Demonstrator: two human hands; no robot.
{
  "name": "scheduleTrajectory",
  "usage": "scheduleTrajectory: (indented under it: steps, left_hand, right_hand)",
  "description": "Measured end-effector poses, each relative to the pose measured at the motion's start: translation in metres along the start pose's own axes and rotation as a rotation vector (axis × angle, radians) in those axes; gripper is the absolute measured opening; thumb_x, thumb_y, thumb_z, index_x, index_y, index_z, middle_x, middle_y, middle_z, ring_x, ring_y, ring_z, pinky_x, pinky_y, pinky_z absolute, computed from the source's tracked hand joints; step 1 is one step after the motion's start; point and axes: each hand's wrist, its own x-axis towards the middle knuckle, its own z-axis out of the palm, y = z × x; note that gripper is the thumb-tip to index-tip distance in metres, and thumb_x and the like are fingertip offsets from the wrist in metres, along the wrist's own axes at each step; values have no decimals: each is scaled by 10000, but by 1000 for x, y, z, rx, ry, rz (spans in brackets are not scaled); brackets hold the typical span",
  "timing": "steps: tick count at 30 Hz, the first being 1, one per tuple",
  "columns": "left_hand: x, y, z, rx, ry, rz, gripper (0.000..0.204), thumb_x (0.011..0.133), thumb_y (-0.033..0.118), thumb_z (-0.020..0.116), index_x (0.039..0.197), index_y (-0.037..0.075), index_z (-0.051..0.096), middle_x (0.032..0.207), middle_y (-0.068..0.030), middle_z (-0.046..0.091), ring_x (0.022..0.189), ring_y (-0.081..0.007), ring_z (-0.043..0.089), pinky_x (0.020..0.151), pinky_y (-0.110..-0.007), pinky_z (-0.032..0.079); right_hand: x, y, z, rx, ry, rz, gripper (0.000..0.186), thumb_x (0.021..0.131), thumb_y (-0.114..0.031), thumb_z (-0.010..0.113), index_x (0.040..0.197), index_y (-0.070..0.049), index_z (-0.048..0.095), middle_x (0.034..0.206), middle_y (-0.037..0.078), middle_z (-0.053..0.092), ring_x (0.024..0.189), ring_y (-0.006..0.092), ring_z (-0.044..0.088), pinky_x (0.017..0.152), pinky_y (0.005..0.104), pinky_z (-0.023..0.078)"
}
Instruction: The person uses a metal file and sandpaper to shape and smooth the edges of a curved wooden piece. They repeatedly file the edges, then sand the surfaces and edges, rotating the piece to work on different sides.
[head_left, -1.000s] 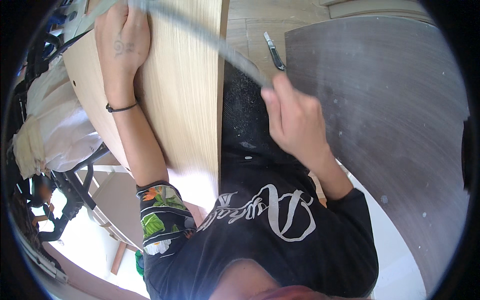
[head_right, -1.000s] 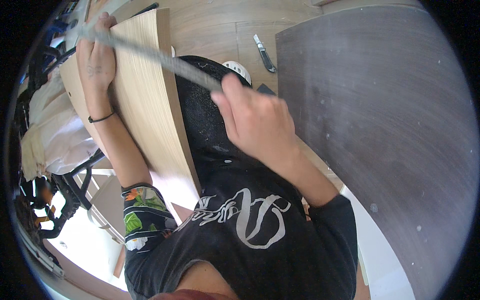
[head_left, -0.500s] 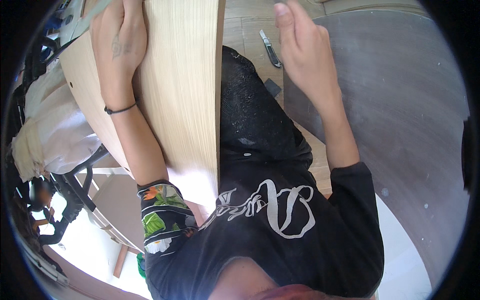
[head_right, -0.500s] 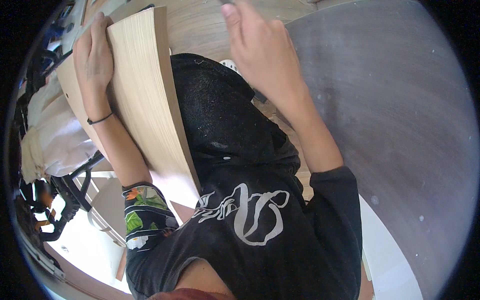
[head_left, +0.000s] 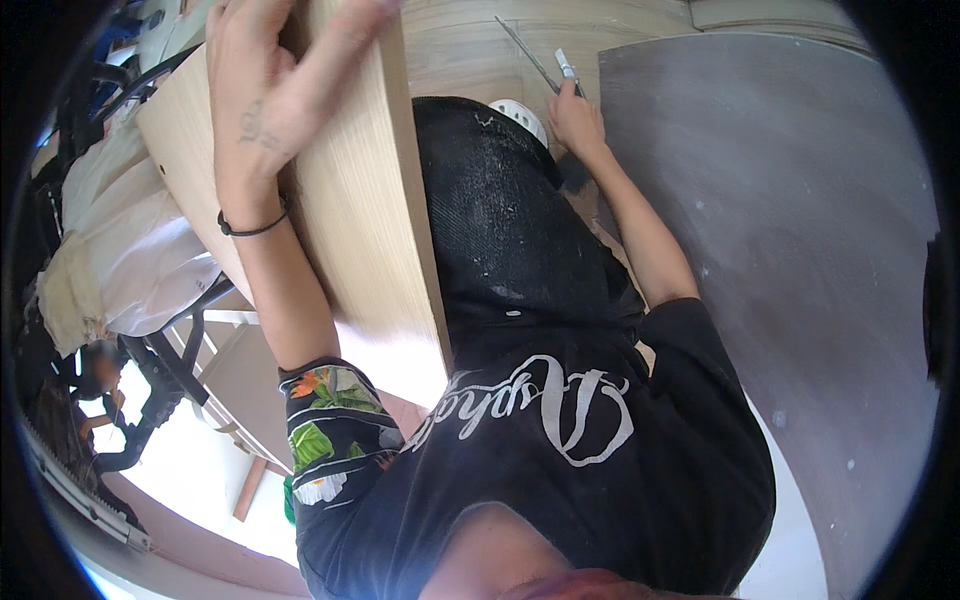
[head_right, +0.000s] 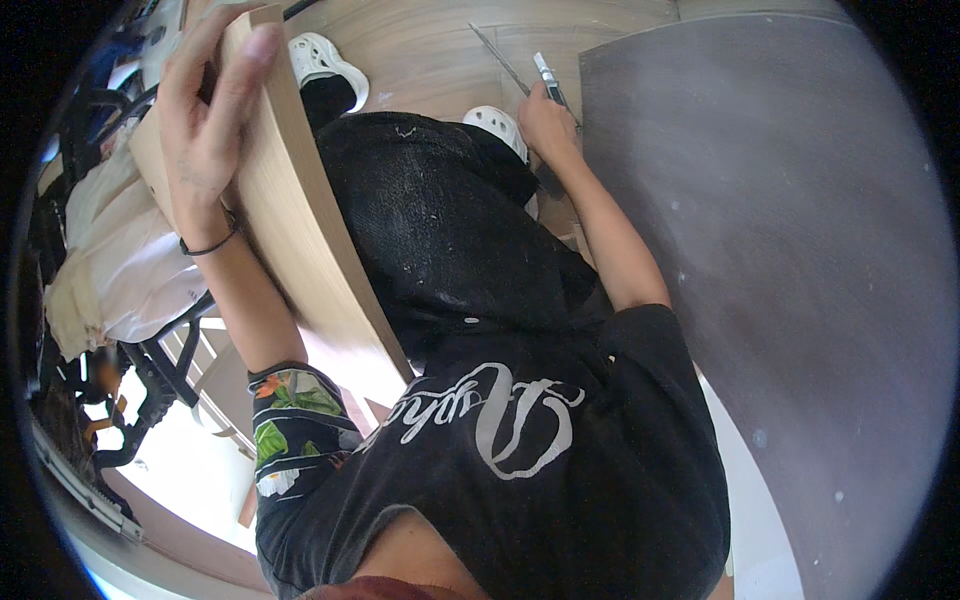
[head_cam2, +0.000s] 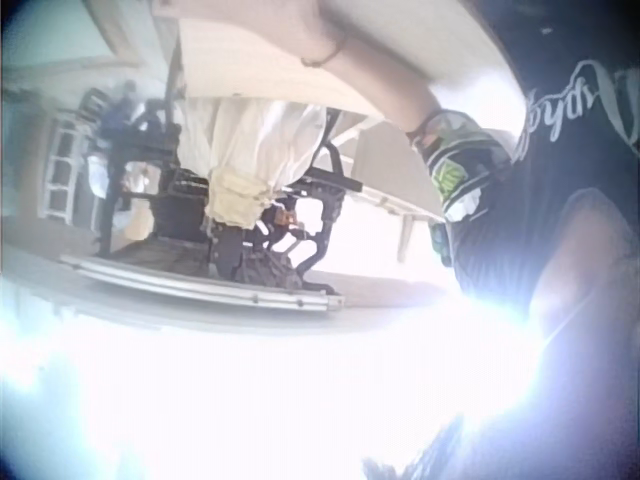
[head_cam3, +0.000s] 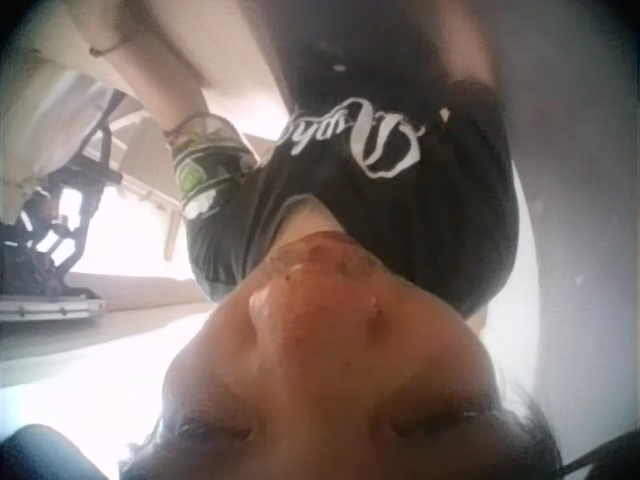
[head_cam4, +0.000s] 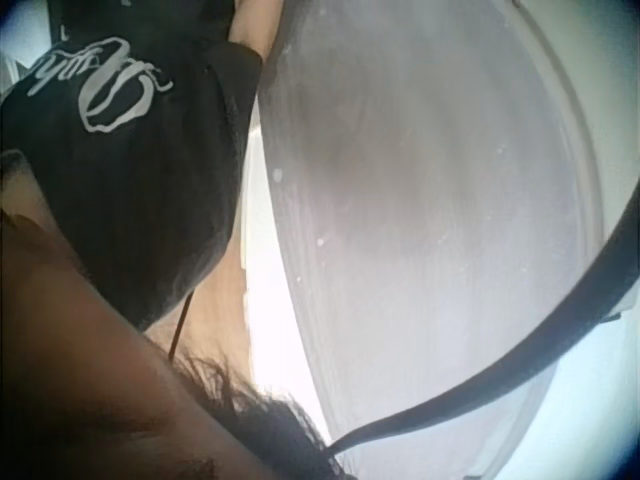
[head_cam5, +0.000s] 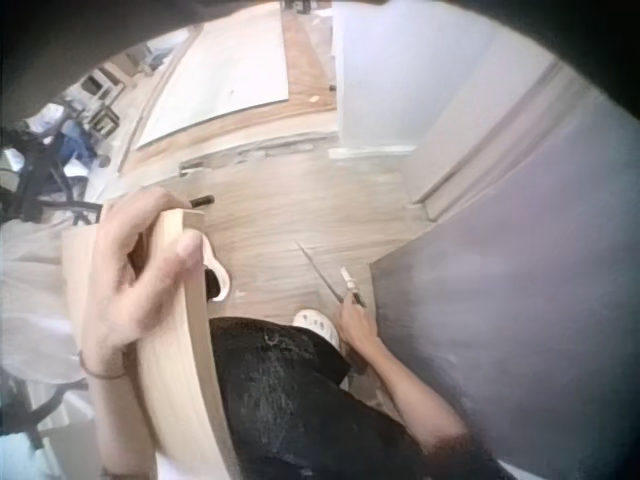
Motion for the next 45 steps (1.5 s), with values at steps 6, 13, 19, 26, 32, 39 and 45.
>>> scheduleTrajectory:
  steps: [6,13,19,26,32,39,45]
  left_hand:
    - [1,-26,-24,335,33,148,298,910,270,624,907,-28,612,824,-83,558,824,-174,524,769,-291,390]
    - [4,-25,-28,289,8,222,271,842,242,641,879,-25,617,799,-45,554,765,-132,514,690,-263,380]
    - [5,-21,-33,163,-28,-90,300,861,285,635,861,-15,629,741,-17,532,670,-98,478,606,-258,344]
    - [-1,-27,-14,357,121,250,326,935,287,591,864,-28,634,740,-43,558,687,-156,520,660,-276,400]
    - [-11,-47,-62,189,-53,25,496,874,257,756,1265,-25,642,1123,-89,697,1062,-177,621,969,-316,450]
    - [-11,-98,-71,300,137,90,364,1054,223,532,1231,-69,656,1077,-87,696,1009,-132,611,945,-254,449]
    - [-9,-83,-65,347,100,9,415,1096,262,416,1169,-54,675,1065,-105,698,973,-150,603,922,-279,453]
  right_hand:
    - [23,27,44,-63,138,-127,289,978,-232,499,1143,5,505,1063,275,630,999,466,645,821,574,541]
    - [55,46,78,-201,240,-166,230,963,-161,529,1149,-28,554,1176,200,563,1103,390,598,843,514,549]
    - [61,63,82,-311,244,-206,222,966,-180,561,1138,-40,576,1146,173,583,1093,365,598,851,479,540]
    - [54,76,90,-277,168,-179,280,951,-223,634,1150,-36,574,1150,185,576,1097,382,581,878,501,530]
    - [31,62,87,-225,225,-204,315,909,-172,606,1174,-8,557,1130,191,559,1072,380,576,885,491,512]
    - [-55,94,91,-480,36,-402,504,829,-125,644,1311,-39,524,1319,173,525,1141,325,545,888,455,496]
    - [-54,117,103,-691,32,-502,553,897,-150,602,1434,-112,475,1465,166,469,1236,279,508,947,434,463]
